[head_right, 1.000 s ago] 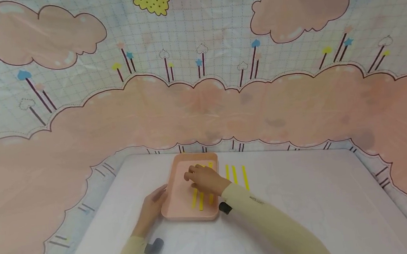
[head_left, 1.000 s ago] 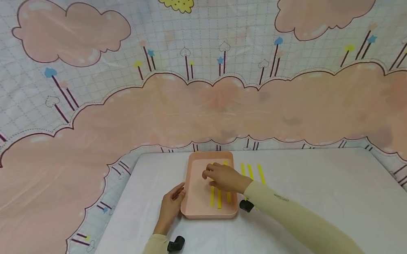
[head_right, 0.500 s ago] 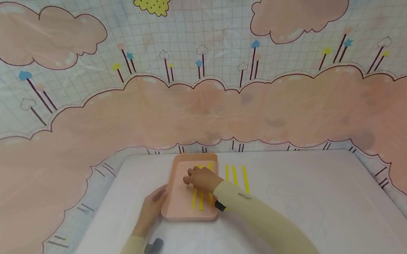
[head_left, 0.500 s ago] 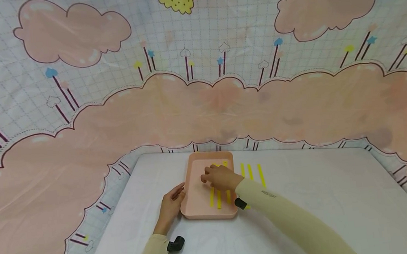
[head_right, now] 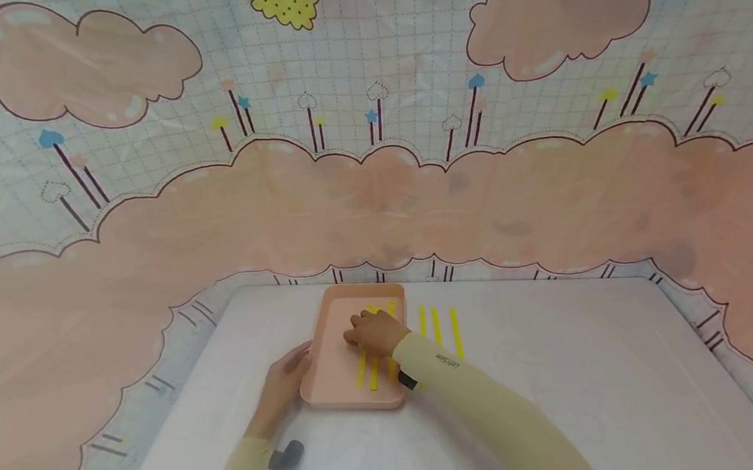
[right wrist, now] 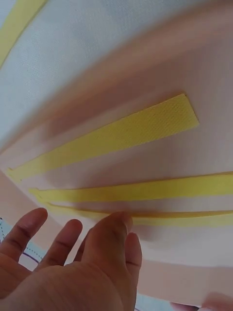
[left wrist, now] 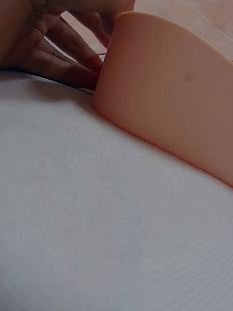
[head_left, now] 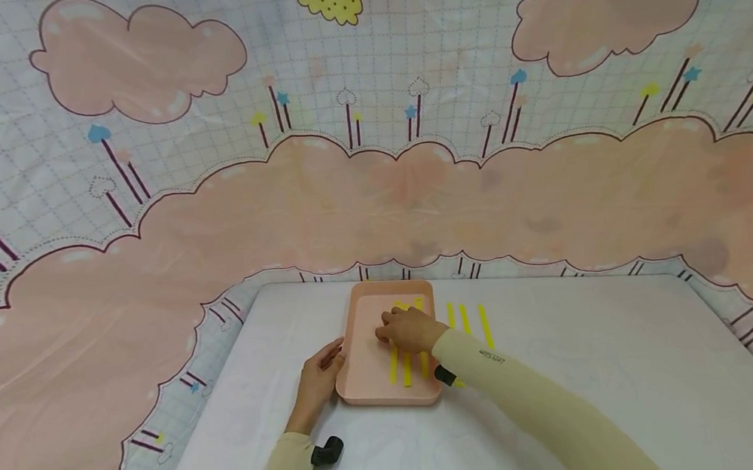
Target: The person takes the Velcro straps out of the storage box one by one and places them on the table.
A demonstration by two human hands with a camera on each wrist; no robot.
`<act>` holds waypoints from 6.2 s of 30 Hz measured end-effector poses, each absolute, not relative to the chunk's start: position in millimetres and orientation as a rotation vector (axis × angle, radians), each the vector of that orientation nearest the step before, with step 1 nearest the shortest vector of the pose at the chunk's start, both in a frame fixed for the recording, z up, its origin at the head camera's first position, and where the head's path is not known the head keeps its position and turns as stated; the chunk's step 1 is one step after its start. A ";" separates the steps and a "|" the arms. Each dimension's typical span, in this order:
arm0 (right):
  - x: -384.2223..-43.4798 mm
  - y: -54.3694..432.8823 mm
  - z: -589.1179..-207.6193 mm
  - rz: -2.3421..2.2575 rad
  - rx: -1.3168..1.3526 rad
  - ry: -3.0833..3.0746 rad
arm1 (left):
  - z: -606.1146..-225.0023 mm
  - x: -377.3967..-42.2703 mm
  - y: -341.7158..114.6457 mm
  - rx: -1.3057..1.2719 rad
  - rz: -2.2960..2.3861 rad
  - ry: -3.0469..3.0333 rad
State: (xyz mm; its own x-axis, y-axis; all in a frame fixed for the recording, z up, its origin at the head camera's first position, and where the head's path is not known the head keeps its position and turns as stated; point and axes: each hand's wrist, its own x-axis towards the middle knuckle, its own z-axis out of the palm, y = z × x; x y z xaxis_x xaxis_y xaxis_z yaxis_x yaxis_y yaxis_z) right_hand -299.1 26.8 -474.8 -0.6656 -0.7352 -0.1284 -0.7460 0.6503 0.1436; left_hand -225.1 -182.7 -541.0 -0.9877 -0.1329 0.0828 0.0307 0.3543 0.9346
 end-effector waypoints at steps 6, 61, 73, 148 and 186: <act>-296.0 25.4 -473.0 0.293 -1.271 2.784 | -540.3 -224.1 -184.1 0.084 -1.701 -2.463; -289.6 46.8 -446.3 -0.491 -1.575 3.029 | -547.0 -228.0 -182.7 0.093 -1.695 -2.458; -274.9 55.7 -450.6 -0.990 -1.399 2.974 | -546.7 -228.5 -184.0 0.083 -1.708 -2.450; -234.9 186.5 -489.3 -2.046 -0.116 2.461 | -545.6 -230.0 -183.8 0.109 -1.693 -2.468; -260.7 245.2 -515.1 -1.662 0.117 2.511 | -539.7 -224.8 -180.4 0.133 -1.751 -2.443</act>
State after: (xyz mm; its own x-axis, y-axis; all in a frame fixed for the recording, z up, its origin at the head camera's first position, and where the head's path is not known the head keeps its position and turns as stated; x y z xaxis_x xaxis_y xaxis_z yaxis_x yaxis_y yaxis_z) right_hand -260.7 245.2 -515.1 -0.9888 -0.0063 -0.1493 0.1350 0.3913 -0.9103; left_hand -224.8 -180.4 -539.7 -0.9873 -0.1485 0.0567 0.0060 0.3217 0.9468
